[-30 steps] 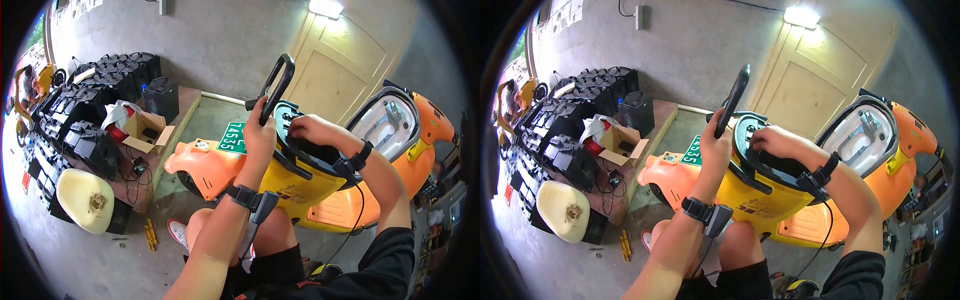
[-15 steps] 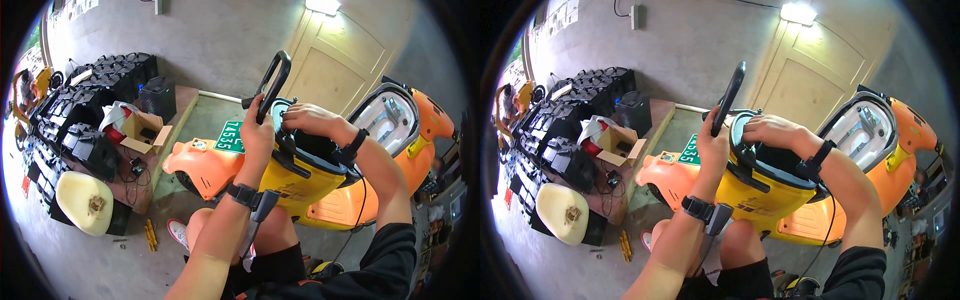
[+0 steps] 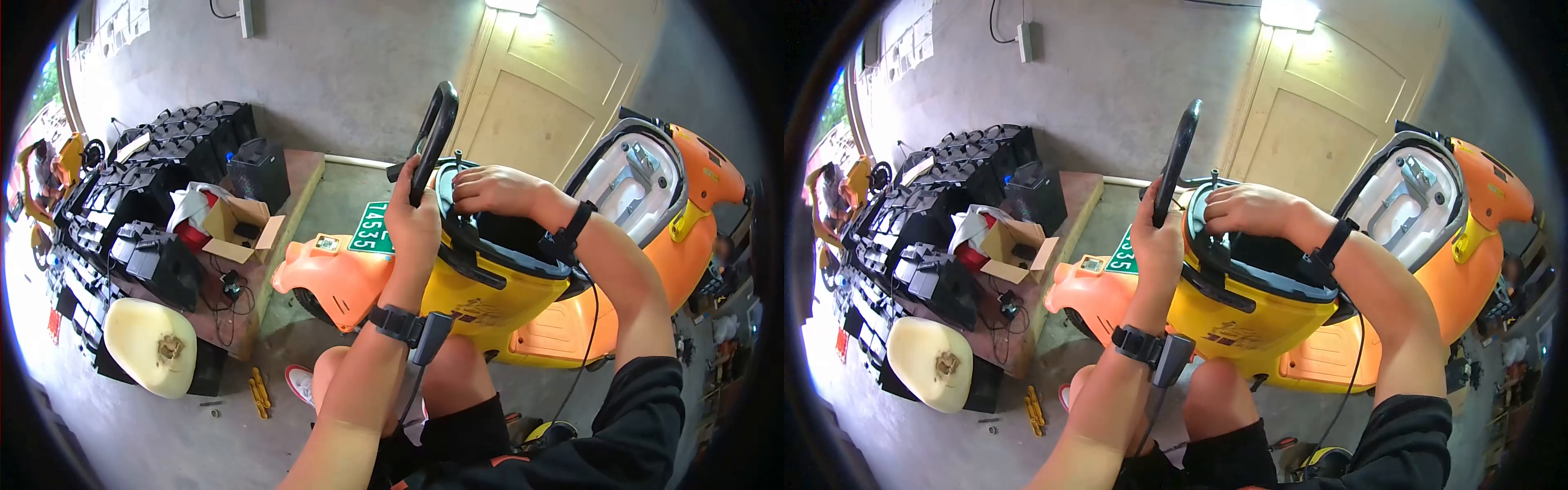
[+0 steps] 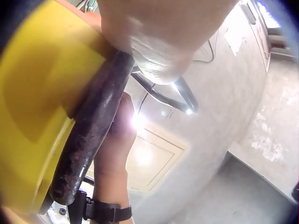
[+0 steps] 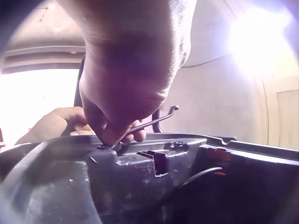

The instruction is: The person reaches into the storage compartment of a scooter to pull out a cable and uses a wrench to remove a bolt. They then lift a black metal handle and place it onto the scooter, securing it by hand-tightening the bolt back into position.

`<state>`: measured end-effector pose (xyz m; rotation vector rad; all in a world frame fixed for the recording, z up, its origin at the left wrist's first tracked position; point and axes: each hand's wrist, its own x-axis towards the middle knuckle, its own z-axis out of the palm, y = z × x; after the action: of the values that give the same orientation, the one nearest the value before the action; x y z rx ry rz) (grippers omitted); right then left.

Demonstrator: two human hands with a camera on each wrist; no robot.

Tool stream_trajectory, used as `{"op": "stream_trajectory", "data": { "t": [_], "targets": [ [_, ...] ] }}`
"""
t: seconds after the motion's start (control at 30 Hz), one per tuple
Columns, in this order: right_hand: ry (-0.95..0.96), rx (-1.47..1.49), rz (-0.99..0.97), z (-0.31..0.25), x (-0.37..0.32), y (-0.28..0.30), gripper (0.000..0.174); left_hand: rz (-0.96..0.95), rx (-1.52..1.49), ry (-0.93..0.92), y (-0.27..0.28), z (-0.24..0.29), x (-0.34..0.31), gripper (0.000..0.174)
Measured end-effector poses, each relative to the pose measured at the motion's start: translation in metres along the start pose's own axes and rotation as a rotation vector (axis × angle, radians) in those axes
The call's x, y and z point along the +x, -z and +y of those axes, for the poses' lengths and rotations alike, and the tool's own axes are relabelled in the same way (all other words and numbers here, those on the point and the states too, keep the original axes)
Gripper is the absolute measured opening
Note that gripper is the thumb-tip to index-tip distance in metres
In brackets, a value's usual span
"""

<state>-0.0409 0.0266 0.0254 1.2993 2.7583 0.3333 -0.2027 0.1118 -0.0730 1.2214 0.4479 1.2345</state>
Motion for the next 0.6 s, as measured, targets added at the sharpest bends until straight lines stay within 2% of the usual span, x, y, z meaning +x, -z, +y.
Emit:
{"op": "stream_trajectory", "data": {
  "t": [0.07, 0.17, 0.33, 0.4, 0.47, 0.6],
  "targets": [
    [0.007, -0.013, -0.016, 0.000, 0.001, 0.001, 0.014, -0.019, -0.010, 0.056, 0.001, 0.007, -0.003, 0.044],
    [-0.017, -0.009, -0.053, -0.001, 0.001, 0.003, 0.014, -0.009, -0.032, 0.046, 0.000, 0.000, -0.001, 0.051],
    [0.003, -0.048, -0.033, -0.002, 0.003, 0.005, 0.014, 0.000, -0.011, 0.046, 0.000, 0.005, -0.003, 0.050],
    [-0.143, 0.142, -0.053, -0.002, 0.003, 0.006, 0.015, -0.006, -0.009, 0.032, 0.001, 0.005, -0.003, 0.049],
    [-0.353, 0.382, 0.045, 0.000, 0.004, 0.008, 0.017, 0.026, -0.011, 0.005, -0.002, -0.005, -0.001, 0.049],
    [-0.568, 0.370, 0.156, -0.003, 0.008, 0.034, 0.017, 0.020, 0.025, -0.112, -0.001, -0.010, 0.002, 0.049]
  ]
}}
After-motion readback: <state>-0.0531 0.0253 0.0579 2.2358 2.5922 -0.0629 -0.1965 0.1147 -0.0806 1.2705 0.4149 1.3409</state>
